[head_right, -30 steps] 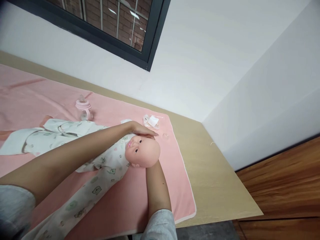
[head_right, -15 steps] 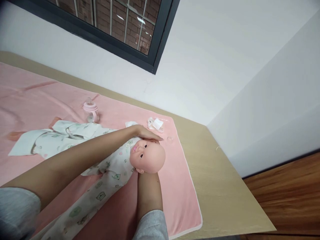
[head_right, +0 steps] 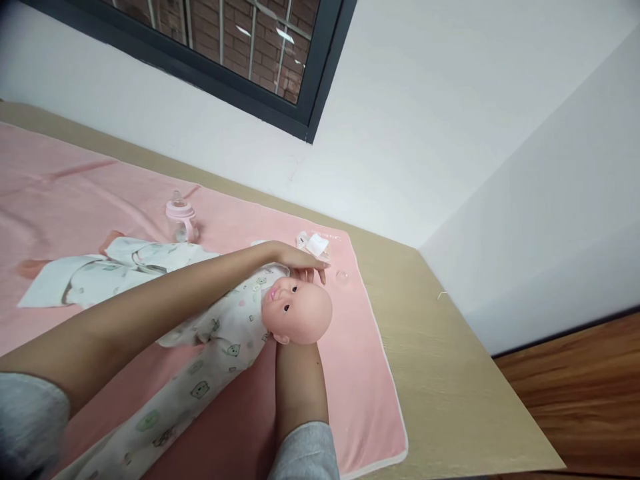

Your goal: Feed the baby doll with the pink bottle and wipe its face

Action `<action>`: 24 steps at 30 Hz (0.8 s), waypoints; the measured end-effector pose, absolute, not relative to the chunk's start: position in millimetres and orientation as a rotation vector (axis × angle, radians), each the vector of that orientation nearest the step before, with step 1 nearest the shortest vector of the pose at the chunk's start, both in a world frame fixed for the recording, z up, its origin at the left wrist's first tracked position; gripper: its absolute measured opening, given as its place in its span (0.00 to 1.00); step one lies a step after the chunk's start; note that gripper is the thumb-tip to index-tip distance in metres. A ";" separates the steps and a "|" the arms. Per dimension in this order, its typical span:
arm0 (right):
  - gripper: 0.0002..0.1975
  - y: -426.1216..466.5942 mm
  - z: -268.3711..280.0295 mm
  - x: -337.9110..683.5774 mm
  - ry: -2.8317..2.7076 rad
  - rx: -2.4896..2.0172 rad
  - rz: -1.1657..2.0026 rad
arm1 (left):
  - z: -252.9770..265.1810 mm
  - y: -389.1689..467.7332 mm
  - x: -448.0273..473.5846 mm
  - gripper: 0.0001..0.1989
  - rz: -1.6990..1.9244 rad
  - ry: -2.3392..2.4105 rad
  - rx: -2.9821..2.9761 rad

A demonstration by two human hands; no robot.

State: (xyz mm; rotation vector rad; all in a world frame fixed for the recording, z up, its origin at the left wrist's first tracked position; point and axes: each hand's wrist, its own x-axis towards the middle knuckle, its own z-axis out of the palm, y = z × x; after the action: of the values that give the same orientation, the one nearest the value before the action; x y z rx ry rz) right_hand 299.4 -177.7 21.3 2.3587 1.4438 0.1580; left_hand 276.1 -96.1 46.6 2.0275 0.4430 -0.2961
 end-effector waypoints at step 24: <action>0.26 -164.9 -1.5 283.0 1.645 2.108 -0.274 | -35.0 1.1 -5.4 0.62 1.136 1.615 1.829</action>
State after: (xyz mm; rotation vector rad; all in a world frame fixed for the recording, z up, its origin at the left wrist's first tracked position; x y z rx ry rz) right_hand 283.0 -164.9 -1.5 2.1080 1.6446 -0.2743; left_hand -5.4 1.1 -35.0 1.8291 1.6152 1.1363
